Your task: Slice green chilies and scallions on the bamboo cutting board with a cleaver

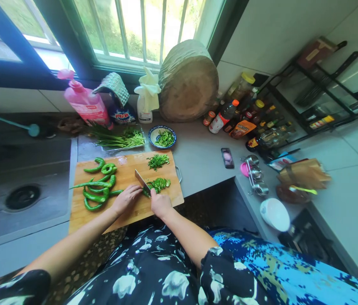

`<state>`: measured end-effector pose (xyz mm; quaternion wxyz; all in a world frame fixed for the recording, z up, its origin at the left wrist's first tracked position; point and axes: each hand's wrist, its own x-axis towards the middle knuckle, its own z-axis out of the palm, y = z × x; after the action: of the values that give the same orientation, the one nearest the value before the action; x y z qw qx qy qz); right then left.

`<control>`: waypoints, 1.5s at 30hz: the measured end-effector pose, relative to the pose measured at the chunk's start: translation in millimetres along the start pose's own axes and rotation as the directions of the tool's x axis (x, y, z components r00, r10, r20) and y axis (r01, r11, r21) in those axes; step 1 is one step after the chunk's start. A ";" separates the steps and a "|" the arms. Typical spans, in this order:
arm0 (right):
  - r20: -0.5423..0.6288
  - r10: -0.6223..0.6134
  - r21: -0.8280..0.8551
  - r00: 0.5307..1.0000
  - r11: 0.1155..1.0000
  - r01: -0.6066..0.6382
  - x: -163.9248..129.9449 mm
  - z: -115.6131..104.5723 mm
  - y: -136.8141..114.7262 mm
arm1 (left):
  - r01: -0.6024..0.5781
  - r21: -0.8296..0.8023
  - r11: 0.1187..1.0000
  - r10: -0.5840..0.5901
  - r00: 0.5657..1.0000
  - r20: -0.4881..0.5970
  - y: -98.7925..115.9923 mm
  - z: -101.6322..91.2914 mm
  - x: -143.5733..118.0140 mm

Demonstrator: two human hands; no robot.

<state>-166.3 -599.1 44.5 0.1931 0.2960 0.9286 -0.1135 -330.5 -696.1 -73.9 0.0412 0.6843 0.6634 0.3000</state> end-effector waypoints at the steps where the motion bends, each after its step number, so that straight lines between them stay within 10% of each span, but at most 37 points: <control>1: 0.019 0.005 0.001 1.000 1.000 -0.005 -2.6 -0.1 2.1 | -0.004 -0.007 1.000 0.004 1.000 -0.001 -0.4 0.4 -0.4; 45: 0.033 -0.021 -0.021 0.999 1.000 0.022 -0.2 -10.2 -6.1 | 0.058 -0.064 0.996 -0.062 0.996 -0.065 8.2 0.4 -6.6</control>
<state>-172.7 -600.8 54.3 0.2105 0.2821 0.9295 -0.1104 -322.7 -703.1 -72.8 0.0493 0.6520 0.6749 0.3419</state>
